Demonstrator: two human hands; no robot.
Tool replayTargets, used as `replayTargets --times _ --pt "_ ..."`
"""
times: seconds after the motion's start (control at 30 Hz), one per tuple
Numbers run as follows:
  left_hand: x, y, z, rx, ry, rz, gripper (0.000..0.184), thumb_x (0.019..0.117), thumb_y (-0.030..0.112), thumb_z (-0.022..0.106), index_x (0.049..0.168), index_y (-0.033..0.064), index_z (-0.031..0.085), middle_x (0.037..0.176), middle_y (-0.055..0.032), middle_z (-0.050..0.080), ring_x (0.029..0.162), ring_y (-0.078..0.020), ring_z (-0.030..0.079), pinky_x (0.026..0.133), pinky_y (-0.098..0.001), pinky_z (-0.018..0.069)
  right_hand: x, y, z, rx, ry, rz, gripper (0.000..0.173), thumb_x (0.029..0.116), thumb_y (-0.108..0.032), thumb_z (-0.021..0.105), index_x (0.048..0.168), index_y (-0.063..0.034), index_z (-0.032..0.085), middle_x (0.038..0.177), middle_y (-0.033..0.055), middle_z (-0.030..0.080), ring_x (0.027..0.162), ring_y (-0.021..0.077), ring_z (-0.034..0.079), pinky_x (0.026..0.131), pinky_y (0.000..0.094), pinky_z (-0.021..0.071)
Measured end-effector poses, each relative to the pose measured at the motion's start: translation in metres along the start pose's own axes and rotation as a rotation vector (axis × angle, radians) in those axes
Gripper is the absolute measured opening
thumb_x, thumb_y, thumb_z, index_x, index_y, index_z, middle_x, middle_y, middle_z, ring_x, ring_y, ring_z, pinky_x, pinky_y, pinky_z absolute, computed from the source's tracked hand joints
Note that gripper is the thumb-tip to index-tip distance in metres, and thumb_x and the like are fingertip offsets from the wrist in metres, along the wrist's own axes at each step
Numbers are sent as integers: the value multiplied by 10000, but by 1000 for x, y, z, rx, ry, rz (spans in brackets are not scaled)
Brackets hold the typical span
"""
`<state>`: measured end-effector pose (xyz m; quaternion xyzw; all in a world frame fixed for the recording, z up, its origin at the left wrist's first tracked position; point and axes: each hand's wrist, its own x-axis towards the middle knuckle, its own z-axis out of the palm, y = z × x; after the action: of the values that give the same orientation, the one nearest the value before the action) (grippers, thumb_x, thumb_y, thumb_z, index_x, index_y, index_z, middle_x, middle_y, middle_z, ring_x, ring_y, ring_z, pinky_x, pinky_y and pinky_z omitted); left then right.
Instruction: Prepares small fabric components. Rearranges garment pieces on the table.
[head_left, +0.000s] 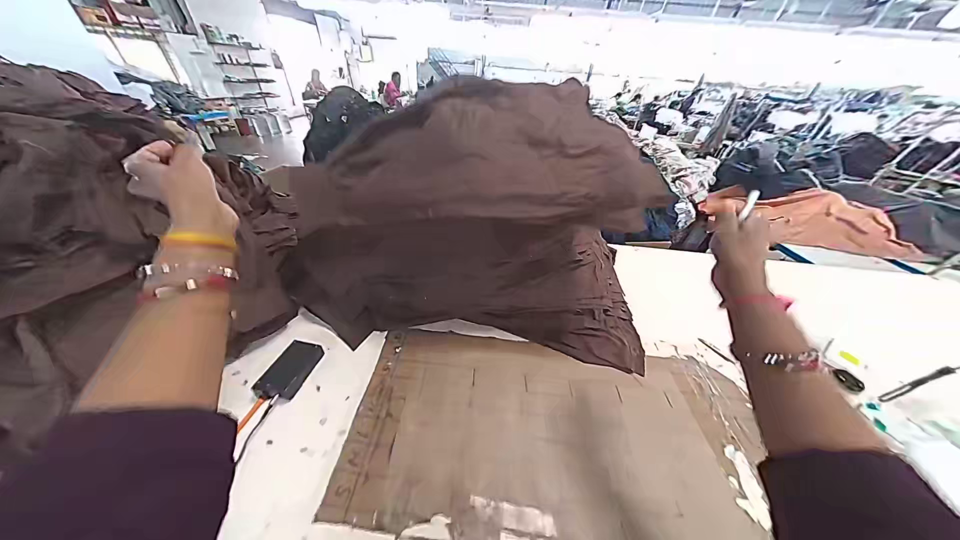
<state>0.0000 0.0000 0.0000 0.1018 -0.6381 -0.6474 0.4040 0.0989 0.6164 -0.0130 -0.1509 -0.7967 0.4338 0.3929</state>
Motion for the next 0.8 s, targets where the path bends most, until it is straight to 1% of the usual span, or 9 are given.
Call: replayTargets --times 0.07,0.13,0.2,0.23,0.3,0.43,0.57,0.67,0.8 --pt "-63 -25 -1 -86 -216 21 473 1033 267 534 1448 92 389 1282 -8 532 1089 -71 570 936 -295 511 -64 21 16 66 -42 -45 522 1116 -276 271 1410 131 416 1241 280 570 1043 263 595 892 425 501" --pt "-146 -41 2 -175 -609 -183 215 1078 199 453 1233 83 546 1009 38 661 858 -49 659 803 -253 568 -137 30 44 145 -122 -170 534 1109 -238 275 1419 187 367 1134 251 607 951 194 628 829 351 539" --pt "-230 -54 4 -182 -1027 -426 325 1096 203 382 1211 28 631 1033 -3 730 901 -89 701 842 -271 584 -206 38 78 215 -136 -419 511 1106 -297 369 1387 128 408 1221 164 598 1022 91 631 863 297 551" --pt "-268 -56 5 -196 -1130 -531 355 1096 203 377 1235 9 641 1099 -19 742 964 -96 713 879 -277 584 -235 40 91 195 -142 -561 424 1111 -371 393 1350 -35 492 1380 89 545 1215 46 572 1005 286 500" --pt "-325 -48 8 -279 -1117 -702 364 1093 177 375 1305 -33 584 1241 -70 709 1107 -132 703 965 -311 577 -271 39 110 39 -113 -876 261 1089 -370 417 1315 -339 545 1553 -5 358 1475 104 298 1179 330 269" --pt "-354 -30 -5 -305 -1121 -719 315 1067 149 432 1257 -16 621 1212 -46 715 1109 -107 689 979 -293 568 -285 42 112 0 -55 -1129 374 1088 -426 433 1460 -425 392 1721 -122 -18 1572 88 -105 1260 367 -13" --pt "-360 -24 -19 -354 -1209 -715 211 1019 166 584 1149 44 697 1070 3 768 1014 -86 725 949 -253 579 -291 53 104 85 -62 -1182 471 1055 -439 525 1495 -386 363 1719 -116 45 1574 67 -22 1262 361 17" --pt "-373 -29 -20 -379 -1179 -726 181 872 21 734 1041 84 712 911 61 747 831 -16 701 770 -185 586 -305 53 101 84 -133 -1234 355 1081 -313 482 1416 -221 410 1599 -56 298 1520 10 151 1245 334 -3" --pt "-381 -29 -20 -403 -1013 -631 172 865 -47 693 968 90 700 884 64 753 818 -23 710 777 -199 595 -303 42 85 80 -326 -1164 309 1090 -321 477 1396 -309 444 1649 -74 255 1542 45 144 1233 331 77"
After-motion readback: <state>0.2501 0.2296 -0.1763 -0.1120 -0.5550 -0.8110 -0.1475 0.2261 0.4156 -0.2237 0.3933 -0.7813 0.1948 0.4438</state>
